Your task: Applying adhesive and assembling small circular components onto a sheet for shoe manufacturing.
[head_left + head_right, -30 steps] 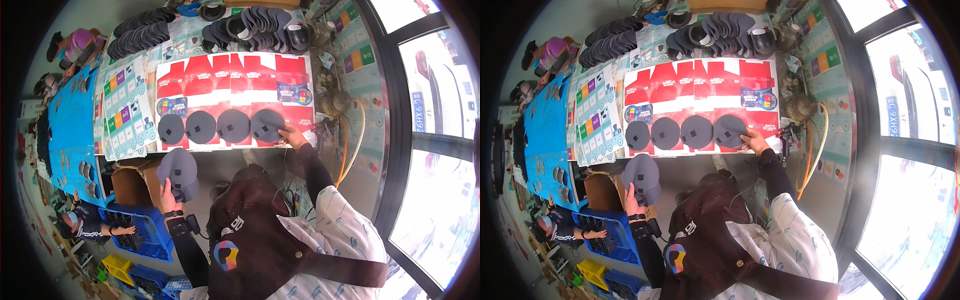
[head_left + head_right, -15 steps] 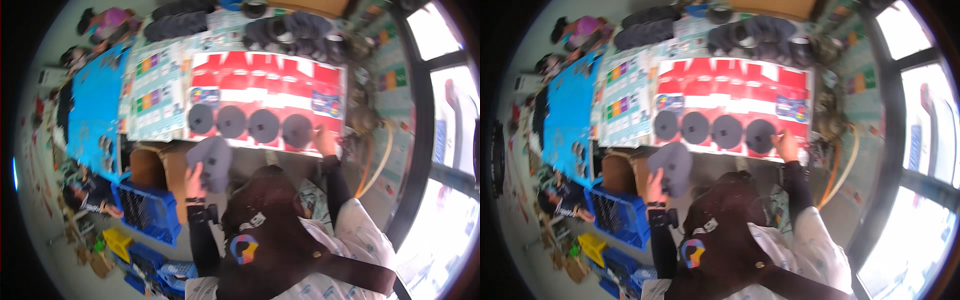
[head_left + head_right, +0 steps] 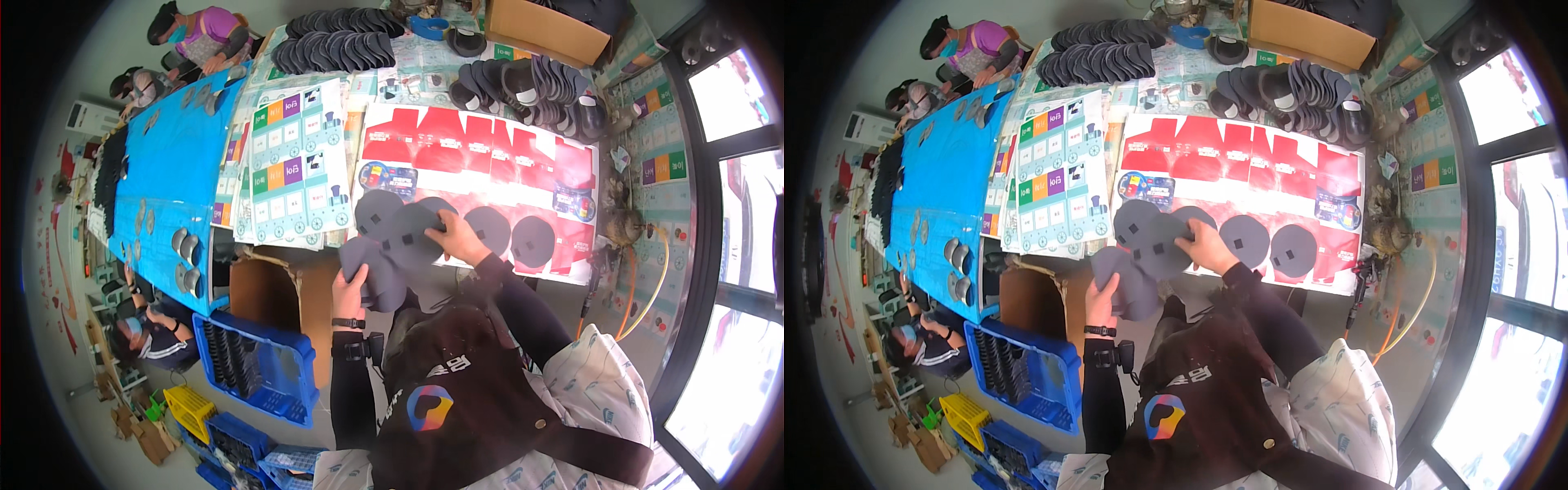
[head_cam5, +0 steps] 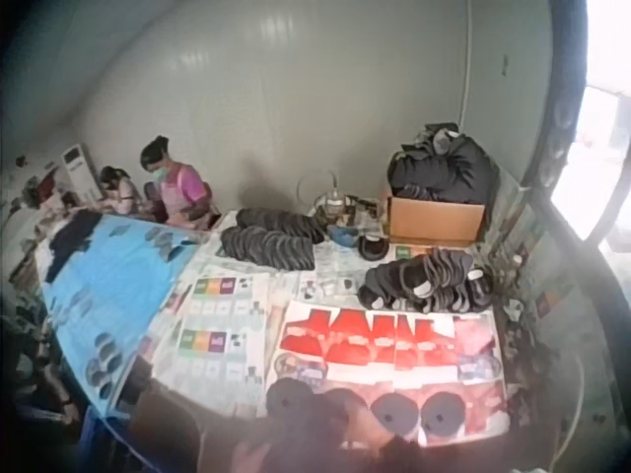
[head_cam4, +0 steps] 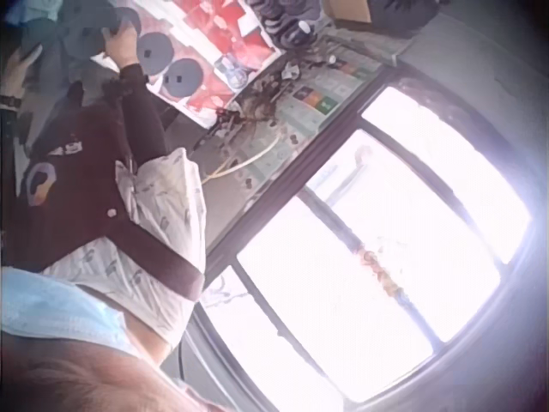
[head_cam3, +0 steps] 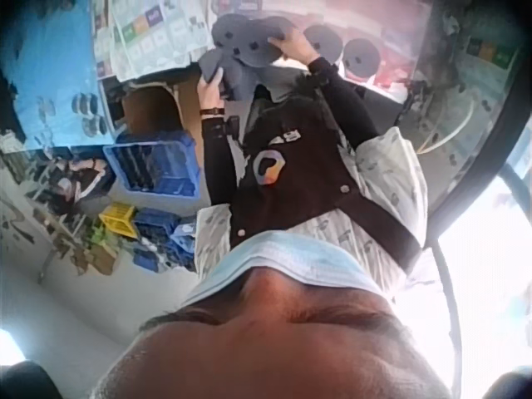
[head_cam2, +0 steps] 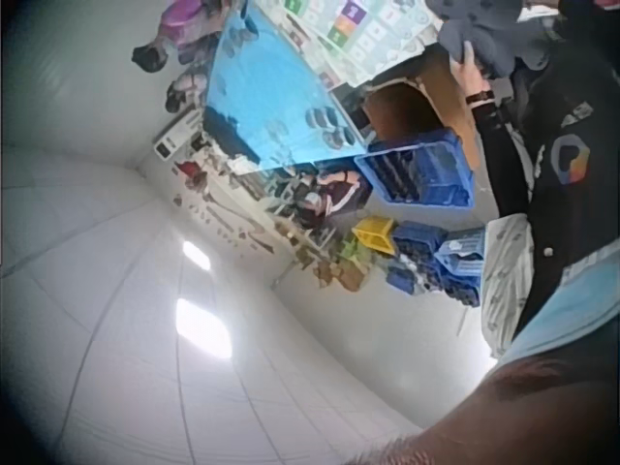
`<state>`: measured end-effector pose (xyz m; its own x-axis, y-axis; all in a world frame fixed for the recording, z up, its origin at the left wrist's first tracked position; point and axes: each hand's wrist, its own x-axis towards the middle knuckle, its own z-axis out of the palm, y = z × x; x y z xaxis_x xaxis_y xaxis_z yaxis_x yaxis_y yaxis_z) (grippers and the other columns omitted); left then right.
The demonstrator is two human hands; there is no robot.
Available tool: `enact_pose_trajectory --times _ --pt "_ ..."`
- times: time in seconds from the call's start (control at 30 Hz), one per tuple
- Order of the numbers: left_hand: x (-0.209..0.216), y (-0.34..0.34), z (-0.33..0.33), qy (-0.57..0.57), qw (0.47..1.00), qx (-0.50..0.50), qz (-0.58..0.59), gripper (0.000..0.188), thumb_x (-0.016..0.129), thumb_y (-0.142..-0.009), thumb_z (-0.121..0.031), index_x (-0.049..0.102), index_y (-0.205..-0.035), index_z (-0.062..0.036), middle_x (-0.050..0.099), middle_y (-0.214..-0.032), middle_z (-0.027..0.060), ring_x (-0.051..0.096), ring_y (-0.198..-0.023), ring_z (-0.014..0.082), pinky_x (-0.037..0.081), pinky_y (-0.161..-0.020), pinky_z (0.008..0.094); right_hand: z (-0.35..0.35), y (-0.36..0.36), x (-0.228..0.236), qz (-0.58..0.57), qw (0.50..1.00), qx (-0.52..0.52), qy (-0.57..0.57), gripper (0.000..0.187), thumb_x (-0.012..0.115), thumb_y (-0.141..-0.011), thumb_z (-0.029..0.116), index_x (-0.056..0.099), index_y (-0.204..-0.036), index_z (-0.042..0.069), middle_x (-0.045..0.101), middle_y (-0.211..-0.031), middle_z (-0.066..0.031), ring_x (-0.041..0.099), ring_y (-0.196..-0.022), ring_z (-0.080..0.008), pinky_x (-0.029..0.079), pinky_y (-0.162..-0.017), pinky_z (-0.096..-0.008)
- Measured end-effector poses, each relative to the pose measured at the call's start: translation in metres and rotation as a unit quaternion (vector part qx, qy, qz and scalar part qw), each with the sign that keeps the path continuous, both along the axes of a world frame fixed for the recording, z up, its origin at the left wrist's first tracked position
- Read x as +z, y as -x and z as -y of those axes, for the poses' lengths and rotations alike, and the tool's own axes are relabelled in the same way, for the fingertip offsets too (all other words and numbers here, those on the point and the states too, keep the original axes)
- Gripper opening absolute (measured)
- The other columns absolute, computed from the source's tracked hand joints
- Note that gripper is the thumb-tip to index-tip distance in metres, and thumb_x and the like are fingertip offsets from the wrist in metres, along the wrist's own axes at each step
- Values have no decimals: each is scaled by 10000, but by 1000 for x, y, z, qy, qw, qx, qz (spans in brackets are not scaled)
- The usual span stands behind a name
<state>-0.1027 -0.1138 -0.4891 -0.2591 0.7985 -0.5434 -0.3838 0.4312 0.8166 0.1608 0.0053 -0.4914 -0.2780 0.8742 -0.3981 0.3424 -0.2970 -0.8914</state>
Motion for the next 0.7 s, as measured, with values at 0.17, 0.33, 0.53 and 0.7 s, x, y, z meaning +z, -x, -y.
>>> enact_pose_trajectory --times 0.17,0.33,0.53,0.7 --pt "-36 106 10 -2 992 77 100 315 659 -964 -48 625 -1276 -25 689 -1197 85 676 -1071 231 548 -925 386 -81 59 -29 -107 981 -154 43 267 647 -970 130 631 -1168 -48 664 -825 -88 555 -471 -136 462 -435 -283" --pt "-57 173 22 27 987 84 136 292 640 -965 -23 631 -1257 -36 694 -1188 95 687 -1060 246 564 -920 393 -140 100 -73 -108 969 -213 59 263 641 -988 168 654 -1173 -19 614 -763 -46 517 -487 -117 435 -467 -276" --pt "-73 207 28 58 984 87 142 275 647 -961 -20 648 -1235 -40 703 -1168 82 692 -1037 236 567 -899 389 -167 124 -112 -124 966 -213 79 264 633 -995 160 657 -1204 1 606 -769 -33 494 -495 -109 417 -462 -266" --pt "-61 194 10 72 979 99 161 283 663 -955 -20 652 -1238 -42 706 -1169 61 683 -1056 217 559 -904 370 -177 124 -129 -114 971 -196 80 267 621 -1001 156 649 -1214 -2 632 -817 -34 475 -498 -98 403 -451 -261"
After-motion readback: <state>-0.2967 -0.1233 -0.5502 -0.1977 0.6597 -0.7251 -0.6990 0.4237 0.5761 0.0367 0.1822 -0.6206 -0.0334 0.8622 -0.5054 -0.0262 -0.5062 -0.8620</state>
